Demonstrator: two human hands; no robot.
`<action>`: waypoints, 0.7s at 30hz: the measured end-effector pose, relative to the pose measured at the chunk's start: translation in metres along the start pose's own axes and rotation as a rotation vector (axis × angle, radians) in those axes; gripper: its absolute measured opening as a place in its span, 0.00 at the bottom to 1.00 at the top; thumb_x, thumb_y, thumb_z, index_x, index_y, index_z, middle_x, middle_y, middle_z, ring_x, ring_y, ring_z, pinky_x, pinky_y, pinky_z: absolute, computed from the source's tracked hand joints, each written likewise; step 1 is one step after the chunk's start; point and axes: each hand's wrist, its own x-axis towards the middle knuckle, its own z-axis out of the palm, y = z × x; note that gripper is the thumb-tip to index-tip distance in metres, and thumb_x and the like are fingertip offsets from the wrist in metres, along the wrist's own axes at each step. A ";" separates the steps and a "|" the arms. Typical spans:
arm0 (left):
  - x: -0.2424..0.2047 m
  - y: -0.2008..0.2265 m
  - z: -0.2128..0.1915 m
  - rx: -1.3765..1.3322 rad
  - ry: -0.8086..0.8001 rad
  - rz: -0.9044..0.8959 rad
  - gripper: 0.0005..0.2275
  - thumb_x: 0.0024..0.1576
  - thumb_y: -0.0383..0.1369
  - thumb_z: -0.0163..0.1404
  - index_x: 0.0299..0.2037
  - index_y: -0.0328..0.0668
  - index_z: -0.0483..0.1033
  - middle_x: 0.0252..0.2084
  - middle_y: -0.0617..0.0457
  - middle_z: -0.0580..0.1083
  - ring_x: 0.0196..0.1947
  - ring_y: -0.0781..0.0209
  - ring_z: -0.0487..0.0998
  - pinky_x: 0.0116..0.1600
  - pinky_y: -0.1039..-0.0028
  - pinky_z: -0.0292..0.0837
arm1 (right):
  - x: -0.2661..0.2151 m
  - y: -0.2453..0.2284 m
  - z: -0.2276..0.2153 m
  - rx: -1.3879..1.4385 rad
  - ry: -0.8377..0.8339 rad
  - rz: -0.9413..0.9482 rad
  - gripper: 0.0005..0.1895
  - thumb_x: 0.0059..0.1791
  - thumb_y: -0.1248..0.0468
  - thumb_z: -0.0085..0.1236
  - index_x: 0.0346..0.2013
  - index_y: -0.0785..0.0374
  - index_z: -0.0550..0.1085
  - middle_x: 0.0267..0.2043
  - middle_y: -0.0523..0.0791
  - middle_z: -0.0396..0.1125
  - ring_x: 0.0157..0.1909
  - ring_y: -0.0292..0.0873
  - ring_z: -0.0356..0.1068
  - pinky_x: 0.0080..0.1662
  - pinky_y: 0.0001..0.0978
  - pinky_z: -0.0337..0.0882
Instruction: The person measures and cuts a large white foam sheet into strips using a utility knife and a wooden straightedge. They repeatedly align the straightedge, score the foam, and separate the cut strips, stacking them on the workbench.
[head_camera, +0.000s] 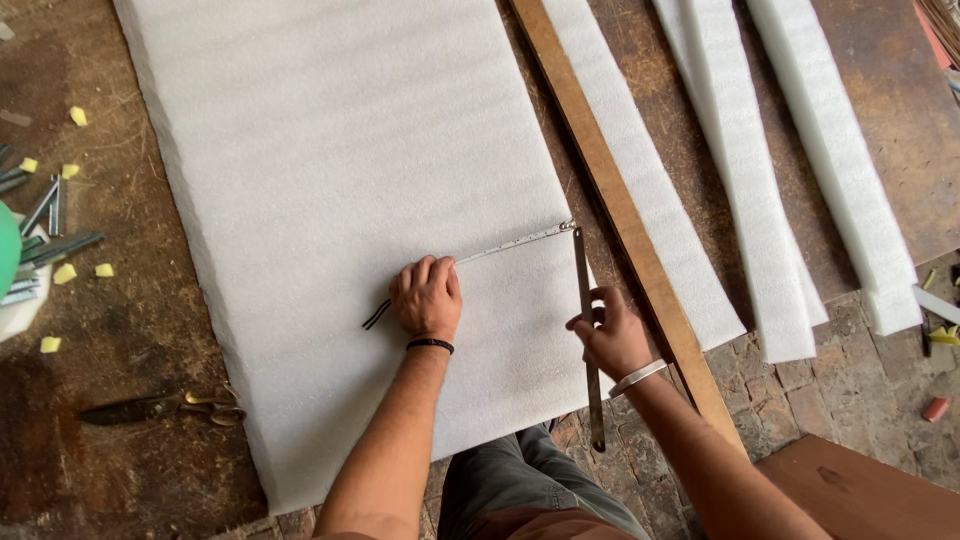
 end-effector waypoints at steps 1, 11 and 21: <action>-0.001 -0.001 0.004 -0.006 0.009 0.000 0.04 0.59 0.38 0.56 0.41 0.57 0.81 0.43 0.62 0.77 0.48 0.55 0.75 0.58 0.57 0.68 | -0.002 0.003 0.006 -0.067 0.010 -0.017 0.21 0.49 0.68 0.54 0.57 0.65 0.63 0.39 0.53 0.78 0.26 0.46 0.75 0.28 0.34 0.77; -0.009 -0.008 0.017 -0.025 0.014 -0.022 0.03 0.58 0.37 0.58 0.41 0.57 0.80 0.42 0.63 0.77 0.48 0.56 0.75 0.60 0.55 0.68 | 0.004 0.003 0.033 -0.447 0.043 -0.358 0.30 0.57 0.60 0.41 0.72 0.62 0.48 0.28 0.47 0.75 0.21 0.44 0.74 0.24 0.37 0.74; -0.008 -0.010 0.019 -0.031 0.018 -0.030 0.03 0.58 0.36 0.57 0.41 0.59 0.81 0.44 0.63 0.77 0.49 0.57 0.75 0.61 0.56 0.68 | 0.001 -0.025 0.034 -0.673 0.031 -0.269 0.31 0.57 0.59 0.38 0.76 0.51 0.50 0.22 0.47 0.69 0.18 0.42 0.69 0.23 0.37 0.73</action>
